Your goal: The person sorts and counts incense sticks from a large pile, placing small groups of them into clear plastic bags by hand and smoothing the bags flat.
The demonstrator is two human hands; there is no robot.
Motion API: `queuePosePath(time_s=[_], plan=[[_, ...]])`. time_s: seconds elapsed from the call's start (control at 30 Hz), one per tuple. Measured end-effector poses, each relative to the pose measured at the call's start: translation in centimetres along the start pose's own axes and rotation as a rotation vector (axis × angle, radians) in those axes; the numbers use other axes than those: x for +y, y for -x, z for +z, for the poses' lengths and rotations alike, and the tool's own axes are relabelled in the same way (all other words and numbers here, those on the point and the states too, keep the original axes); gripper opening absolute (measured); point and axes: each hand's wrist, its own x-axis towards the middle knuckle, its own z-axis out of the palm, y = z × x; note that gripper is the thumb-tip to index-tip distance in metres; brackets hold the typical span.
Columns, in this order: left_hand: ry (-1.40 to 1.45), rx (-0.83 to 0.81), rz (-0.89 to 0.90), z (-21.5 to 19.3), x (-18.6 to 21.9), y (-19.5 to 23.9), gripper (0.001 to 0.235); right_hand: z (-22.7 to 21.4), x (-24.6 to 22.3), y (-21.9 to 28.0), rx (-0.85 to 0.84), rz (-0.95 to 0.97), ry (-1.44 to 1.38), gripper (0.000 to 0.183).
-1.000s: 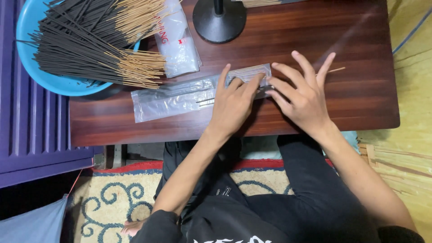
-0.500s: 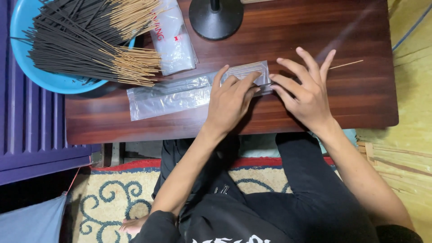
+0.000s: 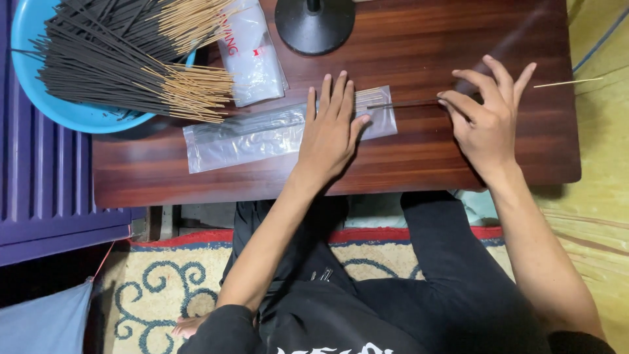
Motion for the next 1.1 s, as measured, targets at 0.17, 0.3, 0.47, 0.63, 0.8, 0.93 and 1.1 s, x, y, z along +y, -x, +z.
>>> queuePosePath(time_s=[0.17, 0.3, 0.47, 0.63, 0.8, 0.93, 1.1], plan=[[-0.176, 0.003, 0.047, 0.1, 0.3, 0.1, 0.062, 0.6, 0.6, 0.8, 0.014, 0.032, -0.015, 0.010], [-0.158, -0.009, 0.043, -0.1, 0.6, 0.2, 0.060, 0.6, 0.5, 1.2, 0.023, 0.079, -0.023, 0.010], [-0.150, -0.017, 0.053, -0.6, 0.8, 0.1, 0.058, 0.2, 1.1, 1.9, 0.077, 0.126, 0.036, 0.017], [-0.162, -0.025, 0.047, -0.9, 1.0, 0.1, 0.057, -0.3, 0.9, 2.0, 0.076, 0.161, 0.110, 0.020], [-0.149, -0.048, 0.040, -1.3, 1.2, -0.2, 0.054, -0.4, 0.8, 2.1, 0.077, 0.156, 0.130, 0.020], [-0.104, -0.016, 0.037, -1.6, 1.4, -0.3, 0.052, -0.3, 0.8, 2.0, 0.084, 0.158, 0.135, 0.021], [0.002, 0.056, 0.069, -1.4, 1.2, -0.1, 0.045, 0.0, 1.1, 2.2, 0.071, 0.160, 0.090, 0.021]])
